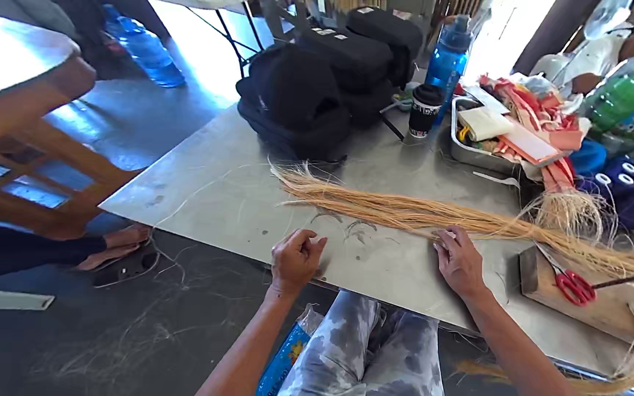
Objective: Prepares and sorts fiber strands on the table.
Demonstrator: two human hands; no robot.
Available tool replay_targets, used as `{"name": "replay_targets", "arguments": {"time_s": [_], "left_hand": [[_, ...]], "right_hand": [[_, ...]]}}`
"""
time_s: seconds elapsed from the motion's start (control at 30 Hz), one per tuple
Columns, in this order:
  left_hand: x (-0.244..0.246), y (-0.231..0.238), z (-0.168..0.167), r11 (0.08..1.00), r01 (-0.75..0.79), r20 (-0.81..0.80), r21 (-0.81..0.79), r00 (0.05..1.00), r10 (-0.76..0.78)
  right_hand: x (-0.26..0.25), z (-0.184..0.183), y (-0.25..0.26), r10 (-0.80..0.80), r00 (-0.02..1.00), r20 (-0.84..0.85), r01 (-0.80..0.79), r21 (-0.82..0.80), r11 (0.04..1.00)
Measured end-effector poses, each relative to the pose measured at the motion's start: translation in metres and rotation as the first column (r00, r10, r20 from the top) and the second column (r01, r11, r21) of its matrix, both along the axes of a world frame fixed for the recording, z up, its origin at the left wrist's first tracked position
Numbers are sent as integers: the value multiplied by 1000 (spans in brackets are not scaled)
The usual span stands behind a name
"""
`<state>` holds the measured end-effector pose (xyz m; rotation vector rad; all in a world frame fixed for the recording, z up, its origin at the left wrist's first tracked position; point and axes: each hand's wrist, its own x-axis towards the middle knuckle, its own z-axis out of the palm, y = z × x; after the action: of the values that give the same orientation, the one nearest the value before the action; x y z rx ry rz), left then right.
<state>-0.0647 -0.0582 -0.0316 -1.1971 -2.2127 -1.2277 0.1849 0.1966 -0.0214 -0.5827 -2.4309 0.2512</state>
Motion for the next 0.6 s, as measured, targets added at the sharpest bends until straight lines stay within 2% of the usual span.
{"name": "replay_targets", "arguments": {"time_s": [0.13, 0.3, 0.6], "left_hand": [[1, 2, 0, 1000, -21, 28, -5, 999, 21], [-1, 1, -2, 1000, 25, 53, -6, 998, -25], [-3, -4, -1, 992, 103, 142, -75, 986, -92]], "right_hand": [[-9, 2, 2, -18, 996, 89, 24, -59, 998], [-10, 4, 0, -61, 997, 50, 65, -83, 994], [-7, -2, -4, -171, 979, -108, 171, -13, 985]]}}
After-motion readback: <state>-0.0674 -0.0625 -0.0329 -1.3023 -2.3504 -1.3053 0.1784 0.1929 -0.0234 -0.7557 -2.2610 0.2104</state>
